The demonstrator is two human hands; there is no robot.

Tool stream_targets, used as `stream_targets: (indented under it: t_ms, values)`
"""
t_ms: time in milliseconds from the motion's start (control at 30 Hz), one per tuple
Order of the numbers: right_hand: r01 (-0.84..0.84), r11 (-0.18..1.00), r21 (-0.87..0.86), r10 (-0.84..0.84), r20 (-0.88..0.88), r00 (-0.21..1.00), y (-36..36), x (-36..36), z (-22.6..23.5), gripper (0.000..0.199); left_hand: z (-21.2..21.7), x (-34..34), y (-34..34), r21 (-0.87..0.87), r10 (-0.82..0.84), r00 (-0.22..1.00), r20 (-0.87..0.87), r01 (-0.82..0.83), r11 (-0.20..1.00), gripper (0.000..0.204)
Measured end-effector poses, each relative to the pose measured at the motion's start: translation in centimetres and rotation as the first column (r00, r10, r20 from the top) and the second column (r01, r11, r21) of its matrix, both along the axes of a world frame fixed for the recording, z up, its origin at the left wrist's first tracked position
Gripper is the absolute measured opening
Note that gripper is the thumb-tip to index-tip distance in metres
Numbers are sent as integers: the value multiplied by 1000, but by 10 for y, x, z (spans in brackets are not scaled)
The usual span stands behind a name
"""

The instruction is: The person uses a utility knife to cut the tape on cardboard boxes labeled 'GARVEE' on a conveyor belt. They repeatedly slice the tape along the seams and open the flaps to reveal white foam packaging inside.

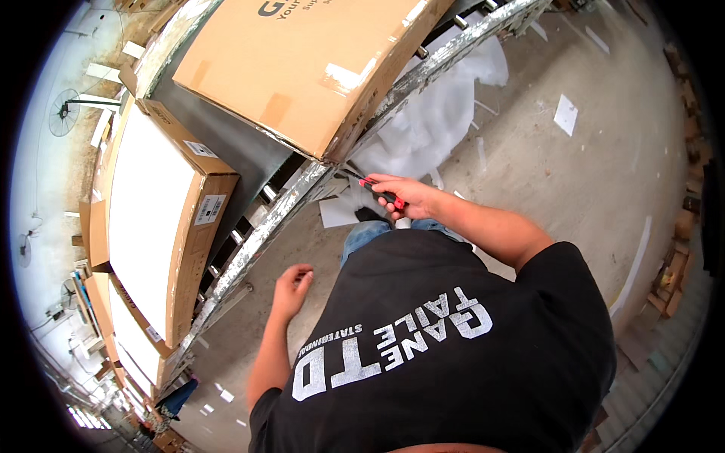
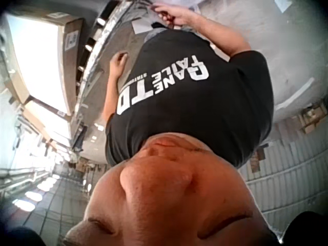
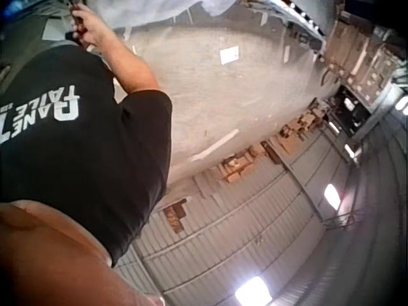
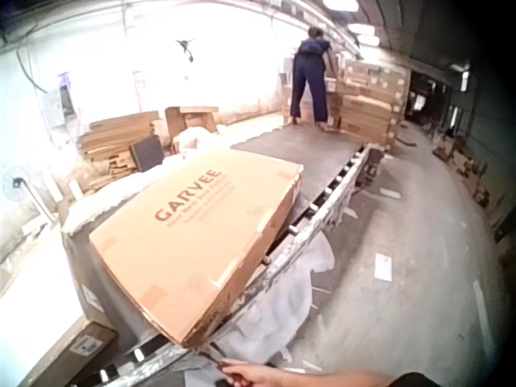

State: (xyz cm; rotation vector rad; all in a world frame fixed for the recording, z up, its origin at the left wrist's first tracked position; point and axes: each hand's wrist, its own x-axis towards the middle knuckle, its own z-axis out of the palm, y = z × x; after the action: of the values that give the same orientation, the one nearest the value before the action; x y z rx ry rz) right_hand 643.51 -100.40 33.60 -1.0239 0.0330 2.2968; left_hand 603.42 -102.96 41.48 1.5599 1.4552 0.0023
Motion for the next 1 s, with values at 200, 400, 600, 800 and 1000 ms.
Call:
stream_targets:
  t_ms: [200,400,600,800,1000]
  values:
    - [142,984,-104,-150,-72,986,8,-4,-6,49,-9,25,1,-102,193,969,154,-178,979,21]
    - [235,966,-104,-246,-101,964,2,-22,-21,42,-31,-7,50,-122,122,982,142,-105,987,21]
    - [329,935,-130,-349,-178,920,-2,-36,-18,35,-34,-38,99,-139,254,964,74,-242,960,24]
    - [360,933,-13,-352,-249,902,-12,-31,19,48,-62,-57,100,-228,215,968,133,-181,957,26]
    - [376,926,-21,-369,-249,895,-4,-31,23,48,-79,-56,83,-220,121,981,152,-86,972,25]
